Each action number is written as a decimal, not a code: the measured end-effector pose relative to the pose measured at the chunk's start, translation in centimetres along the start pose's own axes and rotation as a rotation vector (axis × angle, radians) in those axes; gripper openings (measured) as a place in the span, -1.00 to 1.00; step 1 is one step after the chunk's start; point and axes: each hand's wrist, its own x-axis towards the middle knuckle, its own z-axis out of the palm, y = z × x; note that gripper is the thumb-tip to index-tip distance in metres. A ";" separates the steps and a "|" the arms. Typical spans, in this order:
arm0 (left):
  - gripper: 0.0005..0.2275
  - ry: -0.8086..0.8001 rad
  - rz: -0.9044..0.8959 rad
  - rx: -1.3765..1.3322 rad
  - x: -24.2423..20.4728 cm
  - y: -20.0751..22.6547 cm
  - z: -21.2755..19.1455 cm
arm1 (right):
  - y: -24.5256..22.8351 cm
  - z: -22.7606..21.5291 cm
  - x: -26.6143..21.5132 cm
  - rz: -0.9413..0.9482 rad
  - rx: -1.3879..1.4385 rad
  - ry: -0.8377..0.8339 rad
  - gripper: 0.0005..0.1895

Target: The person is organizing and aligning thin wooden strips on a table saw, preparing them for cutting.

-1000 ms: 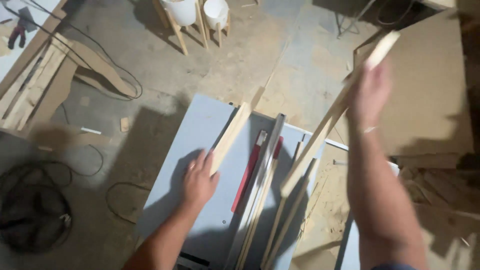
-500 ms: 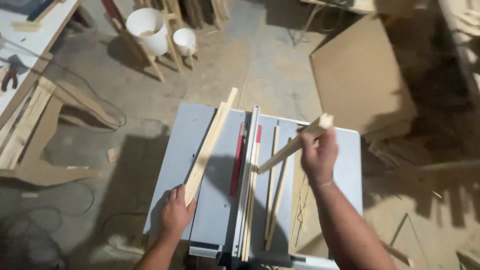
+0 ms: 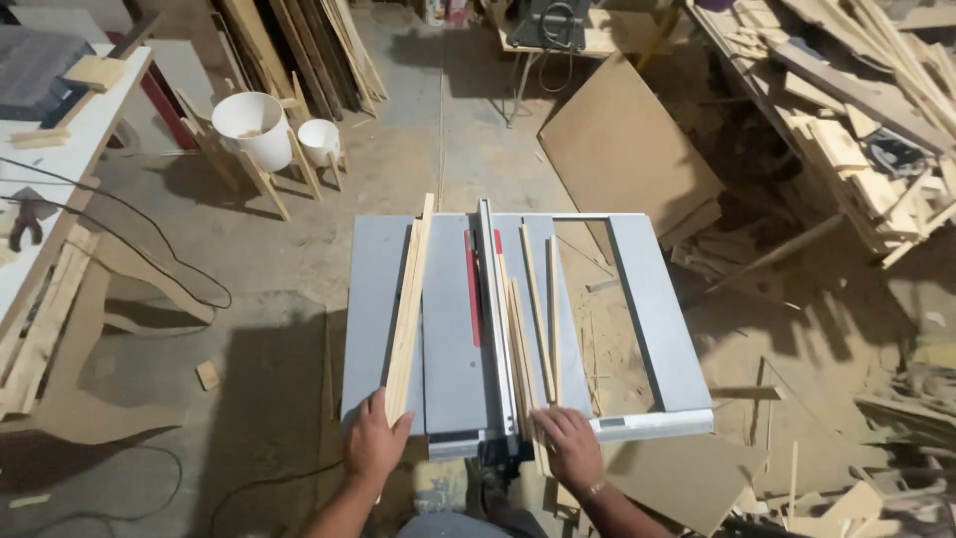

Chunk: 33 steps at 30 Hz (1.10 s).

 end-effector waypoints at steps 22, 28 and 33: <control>-0.55 -0.206 -0.583 -0.633 -6.0 -0.2 -4.5 | -5.7 -4.6 10.2 0.734 -0.056 -0.504 -0.52; -0.73 0.071 0.155 0.030 -4.2 1.0 -4.5 | -6.8 -1.6 7.7 0.600 -0.087 -0.296 -0.61; -0.80 -0.121 0.081 0.172 -3.0 5.1 -7.1 | -13.5 -1.3 6.0 0.578 0.268 -0.358 -0.60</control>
